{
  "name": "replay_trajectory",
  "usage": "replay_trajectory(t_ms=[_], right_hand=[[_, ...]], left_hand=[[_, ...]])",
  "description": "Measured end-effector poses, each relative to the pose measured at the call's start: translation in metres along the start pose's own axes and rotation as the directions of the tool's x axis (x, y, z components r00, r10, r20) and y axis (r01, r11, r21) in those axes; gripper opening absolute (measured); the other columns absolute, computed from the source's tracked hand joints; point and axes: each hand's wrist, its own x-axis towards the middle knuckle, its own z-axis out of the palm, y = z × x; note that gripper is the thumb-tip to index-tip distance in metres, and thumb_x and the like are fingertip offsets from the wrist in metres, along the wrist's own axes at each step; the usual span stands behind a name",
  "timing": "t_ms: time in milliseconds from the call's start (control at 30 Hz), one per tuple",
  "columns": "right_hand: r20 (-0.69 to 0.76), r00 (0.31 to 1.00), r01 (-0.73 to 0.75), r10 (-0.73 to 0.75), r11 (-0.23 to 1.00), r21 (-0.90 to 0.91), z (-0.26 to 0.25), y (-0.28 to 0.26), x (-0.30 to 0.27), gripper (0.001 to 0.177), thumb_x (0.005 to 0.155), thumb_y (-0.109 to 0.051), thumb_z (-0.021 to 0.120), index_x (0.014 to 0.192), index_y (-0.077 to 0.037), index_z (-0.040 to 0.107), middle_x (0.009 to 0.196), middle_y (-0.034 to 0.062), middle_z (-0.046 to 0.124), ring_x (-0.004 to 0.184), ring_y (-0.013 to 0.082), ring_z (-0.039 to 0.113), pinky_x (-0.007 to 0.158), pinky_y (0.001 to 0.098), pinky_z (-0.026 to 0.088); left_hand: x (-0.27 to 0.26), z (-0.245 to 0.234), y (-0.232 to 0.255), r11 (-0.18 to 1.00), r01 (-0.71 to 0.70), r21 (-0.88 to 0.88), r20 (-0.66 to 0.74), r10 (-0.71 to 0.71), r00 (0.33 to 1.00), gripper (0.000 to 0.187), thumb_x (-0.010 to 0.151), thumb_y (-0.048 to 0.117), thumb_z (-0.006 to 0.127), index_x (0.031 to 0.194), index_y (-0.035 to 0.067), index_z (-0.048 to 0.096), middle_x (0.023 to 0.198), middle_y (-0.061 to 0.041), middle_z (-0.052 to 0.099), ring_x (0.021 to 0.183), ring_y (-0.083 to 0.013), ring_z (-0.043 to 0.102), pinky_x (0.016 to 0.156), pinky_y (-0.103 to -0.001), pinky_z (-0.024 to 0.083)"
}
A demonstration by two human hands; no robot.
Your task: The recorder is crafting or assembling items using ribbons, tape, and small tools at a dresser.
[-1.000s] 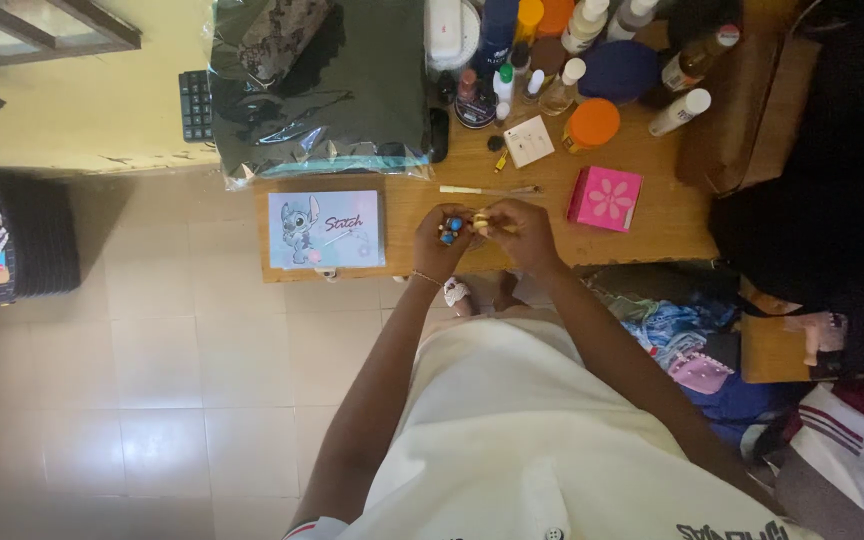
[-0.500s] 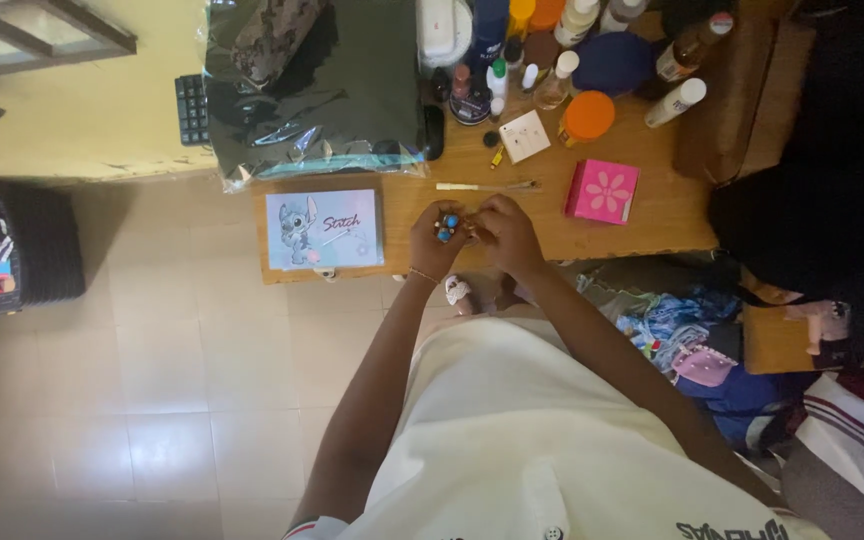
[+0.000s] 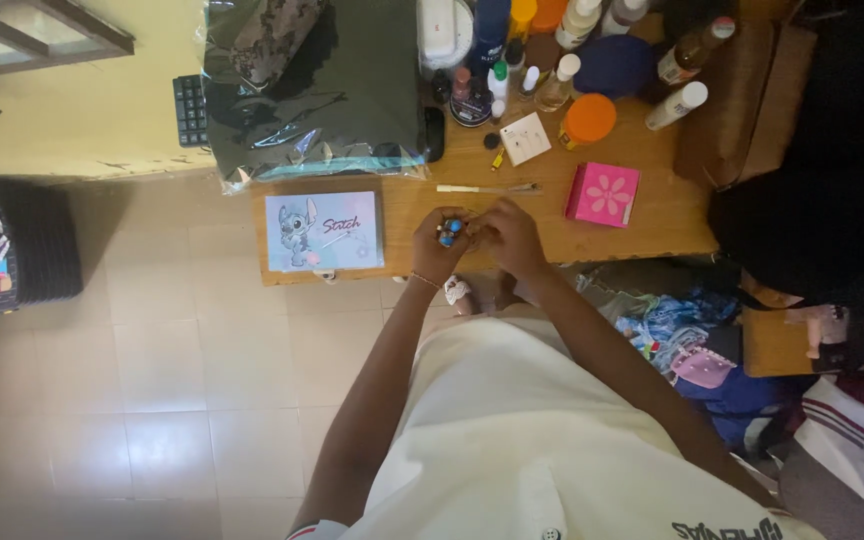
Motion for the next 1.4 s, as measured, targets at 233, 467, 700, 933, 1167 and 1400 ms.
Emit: replay_trajectory(t_ms=[233,467,700,933,1167,1400], right_hand=[[-0.296,0.911,-0.204,0.287,0.938,0.280,-0.012,0.074,-0.004,0.009,0.088,0.000,0.077,0.095,-0.005,0.073,0.099,0.0063,0.071,0.091,0.0153,0.069,0.078,0.0312,0.058],[-0.164,0.918,-0.365,0.360,0.931,-0.003,-0.008,0.116,0.003,0.014,0.087,0.002,0.078,0.100,0.001,0.073,0.096,0.0131,0.070,0.083,0.0206,0.068,0.073,0.0349,0.057],[0.123,0.991,0.001,0.049,0.928,-0.372,0.020,0.070,0.035,0.051,0.065,0.007,0.071,0.116,0.002,0.067,0.108,0.0208,0.063,0.097,0.0382,0.064,0.079,0.0447,0.055],[0.193,0.960,-0.069,0.202,0.840,-0.538,0.035,0.100,0.020,0.020,0.081,-0.001,0.071,0.100,-0.002,0.065,0.100,0.0178,0.061,0.090,0.0390,0.065,0.074,0.0481,0.055],[-0.012,0.933,-0.356,0.359,0.929,0.101,-0.004,0.105,0.024,0.017,0.086,-0.003,0.075,0.101,-0.004,0.068,0.088,0.0090,0.066,0.070,0.0177,0.063,0.062,0.0316,0.052],[0.203,0.845,-0.476,0.495,0.523,0.707,-0.060,0.072,0.024,0.009,0.096,-0.011,0.072,0.102,-0.006,0.070,0.085,0.0017,0.068,0.068,0.0075,0.059,0.061,0.0217,0.047]], left_hand=[[-0.005,-0.004,0.005,0.997,-0.073,0.020,0.003,0.073,0.997,0.036,0.081,-0.001,0.079,0.115,0.005,0.066,0.115,-0.009,0.072,0.110,-0.0193,0.070,0.096,-0.032,0.057],[-0.011,-0.013,0.000,0.970,-0.182,0.163,0.067,0.173,0.983,0.079,0.072,0.005,0.084,0.143,0.004,0.049,0.142,-0.016,0.055,0.134,-0.0322,0.054,0.113,-0.042,0.045],[-0.015,-0.014,-0.008,0.971,-0.106,0.216,0.135,0.077,0.988,0.074,0.074,0.003,0.084,0.142,0.011,0.055,0.145,-0.015,0.057,0.136,-0.0335,0.056,0.114,-0.041,0.048],[-0.015,-0.014,-0.008,0.970,-0.072,0.230,0.126,0.043,0.991,0.075,0.072,0.002,0.086,0.140,0.009,0.054,0.144,-0.014,0.054,0.133,-0.0334,0.057,0.108,-0.042,0.054],[-0.009,-0.007,-0.005,0.985,-0.004,0.171,0.119,-0.016,0.993,0.074,0.071,0.004,0.087,0.137,0.008,0.054,0.139,-0.015,0.055,0.129,-0.0338,0.059,0.101,-0.038,0.059],[0.002,0.011,-0.017,0.972,-0.082,0.218,0.075,0.067,0.995,0.075,0.068,0.006,0.090,0.135,0.008,0.054,0.134,-0.017,0.059,0.124,-0.0364,0.061,0.103,-0.044,0.054]])
